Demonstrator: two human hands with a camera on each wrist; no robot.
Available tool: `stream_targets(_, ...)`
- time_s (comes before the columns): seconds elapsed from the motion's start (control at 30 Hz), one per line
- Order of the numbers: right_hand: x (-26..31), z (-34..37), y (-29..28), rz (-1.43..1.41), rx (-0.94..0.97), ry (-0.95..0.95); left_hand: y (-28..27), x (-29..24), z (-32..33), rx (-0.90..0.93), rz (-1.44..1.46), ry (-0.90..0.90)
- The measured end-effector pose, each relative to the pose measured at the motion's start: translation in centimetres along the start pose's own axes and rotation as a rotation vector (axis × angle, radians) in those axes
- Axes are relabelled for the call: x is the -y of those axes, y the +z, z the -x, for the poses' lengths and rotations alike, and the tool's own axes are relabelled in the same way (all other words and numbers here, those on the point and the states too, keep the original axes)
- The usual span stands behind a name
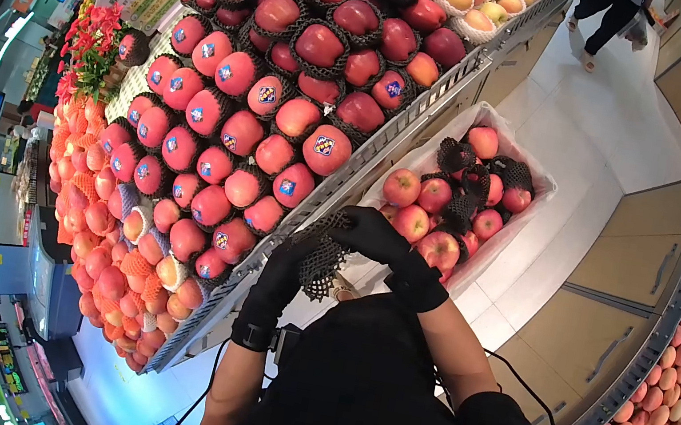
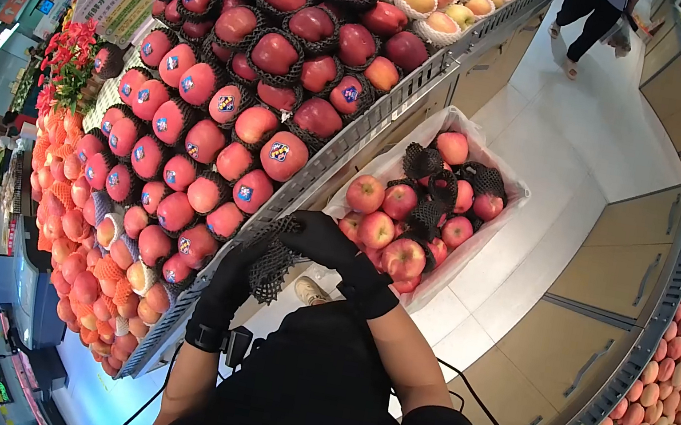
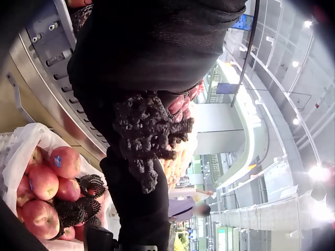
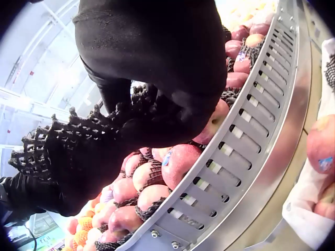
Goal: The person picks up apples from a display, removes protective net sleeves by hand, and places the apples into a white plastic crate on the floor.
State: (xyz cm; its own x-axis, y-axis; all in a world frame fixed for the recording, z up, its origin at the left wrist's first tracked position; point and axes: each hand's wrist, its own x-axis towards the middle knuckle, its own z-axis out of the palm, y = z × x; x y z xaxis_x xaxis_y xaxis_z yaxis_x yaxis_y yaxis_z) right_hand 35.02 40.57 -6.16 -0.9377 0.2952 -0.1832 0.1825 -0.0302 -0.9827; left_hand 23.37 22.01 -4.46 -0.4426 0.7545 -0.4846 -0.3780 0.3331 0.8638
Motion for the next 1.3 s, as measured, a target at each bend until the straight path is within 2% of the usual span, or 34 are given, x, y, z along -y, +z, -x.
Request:
stream_targets(0.03,1.2,0.7,0.0,-0.086,-0.047,0.004,0.7,-1.0,0.3,-0.002,0.159,-0.078)
stream_targets(0.07,0.9,0.6,-0.2,-0.097,-0.088,0.005,0.4,-1.3,0.2,0.02,0.226,-0.084)
stream_targets(0.13,-1.5,0.4,-1.3,-0.127,-0.169,0.006,-0.5,-1.6,0.2,0.062,0.355,-0.098)
stream_targets(0.2,-4.7,0.3,-4.0,-0.232,-0.293,0.022,-1.6,-1.5,0.4,0.072,0.351,-0.037)
stream_targets(0.27,-5.6,1.2,-7.5,-0.083,-0.489,-0.067,-3.9,-0.6,0.0,0.11,0.353,0.048)
stream_targets(0.3,-6.2,1.4,-8.8,0.062,-0.663,-0.05,-4.4,-1.1,0.2,0.094,0.553,0.001)
stream_targets(0.33,-6.1,1.5,-9.7,0.208,-0.835,-0.033,-5.5,-0.8,0.3,0.116,0.621,0.024)
stream_targets(0.4,-4.7,2.2,-11.0,-0.12,-0.78,-0.065,-8.0,-0.1,0.1,0.161,0.755,0.071)
stream_targets(0.43,-4.0,2.4,-11.7,-0.284,-0.747,-0.08,-8.4,-0.4,0.8,0.051,0.68,0.098)
stream_targets(0.5,-8.4,1.8,-14.4,-0.103,-0.9,-0.013,-10.8,0.7,0.9,0.036,0.731,0.158)
stream_targets(0.53,-5.4,1.4,-13.3,-0.011,-0.974,0.02,-11.1,0.3,1.3,0.026,0.756,0.187)
stream_targets(0.57,-2.4,2.5,-11.9,-0.208,-0.933,-0.184,-11.4,0.0,1.9,0.028,0.71,0.229)
stream_targets(0.6,-3.6,2.3,-12.4,-0.125,-0.957,-0.134,-11.6,-0.4,2.2,0.001,0.775,0.206)
stream_targets(0.67,-10.0,2.0,-16.0,0.044,-1.002,-0.036,-12.3,-0.9,2.8,-0.052,0.906,0.16)
stream_targets(0.7,-13.4,1.6,-18.2,0.312,-0.93,-0.031,-12.4,-1.2,3.2,-0.067,0.887,0.177)
stream_targets(0.77,-13.7,1.0,-18.3,0.396,-1.007,0.04,-12.7,-1.6,3.9,-0.101,0.85,0.214)
stream_targets(0.83,-12.1,0.3,-17.1,0.464,-1.027,0.017,-13.7,-1.4,4.1,-0.149,0.884,0.191)
stream_targets(0.87,-10.9,0.4,-16.3,0.36,-1.007,-0.005,-14.3,-1.2,4.3,-0.175,0.902,0.181)
stream_targets(0.9,-8.2,0.5,-14.5,0.258,-0.984,-0.024,-14.3,-1.2,4.7,-0.209,0.799,0.226)
stream_targets(1.0,-2.5,0.4,-11.3,0.069,-0.841,-0.028,-15.3,-0.9,5.3,-0.23,0.858,0.262)
stream_targets(1.13,-6.4,-1.3,-10.8,-0.201,-0.712,-0.136,-16.6,-1.2,6.2,-0.226,1.024,0.222)
stream_targets(1.2,-7.1,-1.6,-10.3,-0.097,-0.675,-0.118,-17.8,-0.7,6.7,-0.184,1.054,0.242)
stream_targets(1.3,-6.7,-2.9,-9.3,0.055,-0.624,-0.104,-19.1,-0.2,7.3,-0.219,0.999,0.248)
